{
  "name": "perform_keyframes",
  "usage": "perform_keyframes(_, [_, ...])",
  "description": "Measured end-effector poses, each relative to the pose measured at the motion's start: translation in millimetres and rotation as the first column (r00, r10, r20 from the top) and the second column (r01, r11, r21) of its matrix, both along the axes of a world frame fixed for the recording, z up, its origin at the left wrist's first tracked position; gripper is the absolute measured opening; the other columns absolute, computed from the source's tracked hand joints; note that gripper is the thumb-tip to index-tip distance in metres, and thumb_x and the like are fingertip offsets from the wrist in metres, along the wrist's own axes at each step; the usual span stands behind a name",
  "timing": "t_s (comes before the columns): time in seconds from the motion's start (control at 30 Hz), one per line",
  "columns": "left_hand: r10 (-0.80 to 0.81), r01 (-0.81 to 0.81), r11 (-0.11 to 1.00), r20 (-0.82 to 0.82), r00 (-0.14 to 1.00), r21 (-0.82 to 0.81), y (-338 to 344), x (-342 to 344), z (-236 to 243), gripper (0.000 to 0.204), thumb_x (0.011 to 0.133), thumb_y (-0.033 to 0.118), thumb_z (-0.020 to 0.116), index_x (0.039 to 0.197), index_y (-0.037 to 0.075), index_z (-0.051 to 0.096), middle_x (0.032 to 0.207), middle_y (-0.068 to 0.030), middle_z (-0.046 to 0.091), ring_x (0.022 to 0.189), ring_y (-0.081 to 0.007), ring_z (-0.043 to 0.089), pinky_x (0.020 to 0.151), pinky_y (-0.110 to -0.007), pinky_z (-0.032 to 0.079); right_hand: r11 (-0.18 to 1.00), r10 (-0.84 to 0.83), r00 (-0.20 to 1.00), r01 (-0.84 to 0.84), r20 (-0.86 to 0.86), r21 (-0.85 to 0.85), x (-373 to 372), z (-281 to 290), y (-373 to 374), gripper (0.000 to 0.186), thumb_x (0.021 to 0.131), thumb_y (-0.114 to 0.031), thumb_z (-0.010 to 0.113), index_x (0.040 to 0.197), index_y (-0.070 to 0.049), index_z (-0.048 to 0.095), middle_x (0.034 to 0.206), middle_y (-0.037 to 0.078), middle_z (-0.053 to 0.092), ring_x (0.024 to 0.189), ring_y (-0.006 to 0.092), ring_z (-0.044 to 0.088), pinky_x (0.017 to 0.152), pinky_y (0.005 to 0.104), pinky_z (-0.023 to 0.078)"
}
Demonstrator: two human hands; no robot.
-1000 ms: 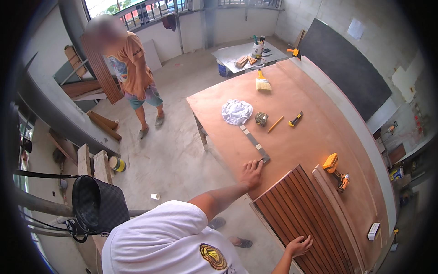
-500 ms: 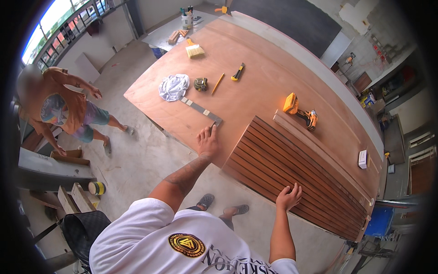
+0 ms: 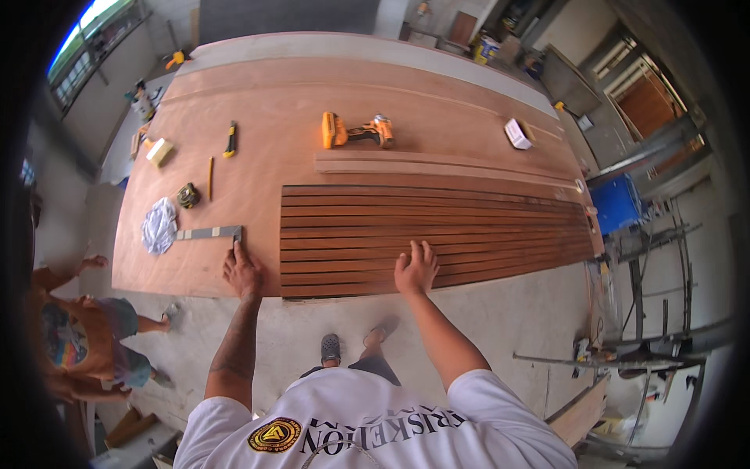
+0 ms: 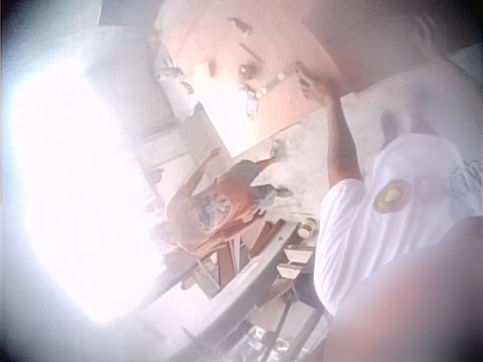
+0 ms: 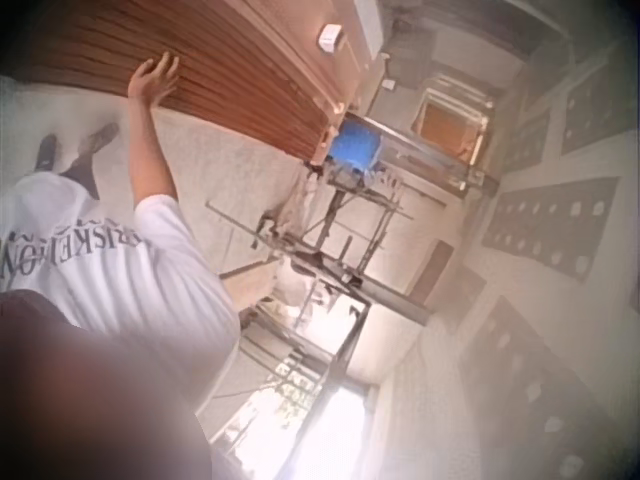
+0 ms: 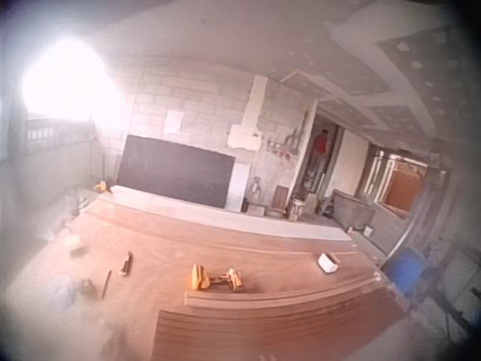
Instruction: The person uses a utility knife and a metal ruler to score and cut a stack of thin wooden slats on a workbench. They repeatedly align the ruler, score along the edge, and separate the cut pieces. Another person is present in the background.
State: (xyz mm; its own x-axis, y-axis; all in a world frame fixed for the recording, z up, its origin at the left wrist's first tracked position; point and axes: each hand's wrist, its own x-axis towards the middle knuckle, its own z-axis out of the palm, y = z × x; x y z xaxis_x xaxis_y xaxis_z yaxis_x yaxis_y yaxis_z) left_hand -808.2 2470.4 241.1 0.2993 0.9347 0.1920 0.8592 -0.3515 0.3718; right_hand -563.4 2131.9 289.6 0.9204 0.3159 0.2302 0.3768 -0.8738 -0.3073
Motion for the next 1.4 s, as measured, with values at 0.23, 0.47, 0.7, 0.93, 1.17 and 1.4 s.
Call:
perform_keyframes(0.23, [-0.018,0.018,1.000,-0.039,0.999,-0.011,3.0,-0.2,2.3,0.065,0.094,0.032,0.064,0.155,0.013,0.051,0.146,-0.0182,0.055,0.135,-0.0392,0.050,0.113,-0.056,0.036,1.000,-0.009,1.000,0.008,0.018,0.013,-0.7,1.6,1.2,0.047,0.099,-0.035,0.061,0.141,-0.014,0.063,0.156,0.017,0.049,0.142,0.0412,0.045,0.117,0.0607,0.035])
perform_keyframes(0.47, [-0.012,0.012,1.000,-0.011,1.000,-0.028,-0.6,0.3,7.5,0.062,0.096,0.032,0.061,0.155,0.013,0.052,0.152,-0.0172,0.049,0.141,-0.0376,0.045,0.118,-0.055,0.033,1.000,0.004,0.997,-0.004,0.072,-0.010,4.1,-4.6,1.7,0.048,0.097,-0.033,0.062,0.141,-0.014,0.064,0.154,0.017,0.051,0.139,0.0419,0.048,0.112,0.0595,0.038])
perform_keyframes(0.7, [-0.054,0.053,0.998,-0.041,0.998,-0.033,4.0,-3.2,9.8,0.069,0.094,0.033,0.066,0.158,0.013,0.048,0.150,-0.0203,0.055,0.138,-0.0400,0.050,0.115,-0.054,0.037,0.998,0.035,0.996,-0.038,0.077,0.042,1.2,-2.4,0.8,0.045,0.100,-0.035,0.059,0.139,-0.013,0.063,0.153,0.015,0.050,0.142,0.0398,0.044,0.112,0.0616,0.036])
perform_keyframes(0.93, [0.002,-0.005,1.000,-0.131,0.991,-0.023,0.6,1.9,9.9,0.063,0.098,0.032,0.058,0.158,0.017,0.049,0.155,-0.0160,0.052,0.144,-0.0360,0.045,0.118,-0.053,0.033,0.997,0.041,0.999,-0.043,0.024,0.067,0.1,2.6,-1.7,0.049,0.099,-0.032,0.060,0.144,-0.013,0.060,0.155,0.016,0.048,0.142,0.0382,0.044,0.117,0.0586,0.035])
perform_keyframes(1.17, [0.004,-0.009,0.999,-0.108,0.994,-0.047,1.5,0.6,8.1,0.064,0.097,0.032,0.059,0.158,0.017,0.049,0.156,-0.0139,0.050,0.145,-0.0351,0.043,0.120,-0.052,0.031,0.999,0.019,1.000,-0.019,-0.006,0.034,0.4,4.6,1.3,0.050,0.099,-0.032,0.061,0.144,-0.012,0.060,0.155,0.016,0.048,0.142,0.0384,0.045,0.116,0.0585,0.035])
perform_keyframes(1.4, [-0.054,0.054,0.999,-0.064,0.997,0.006,2.2,-0.1,7.4,0.064,0.097,0.035,0.060,0.157,0.016,0.050,0.151,-0.0190,0.053,0.139,-0.0392,0.046,0.115,-0.054,0.034,1.000,-0.005,0.999,0.004,0.043,0.028,0.2,-0.2,0.6,0.048,0.099,-0.034,0.060,0.141,-0.013,0.063,0.155,0.015,0.049,0.142,0.0396,0.045,0.113,0.0613,0.037])
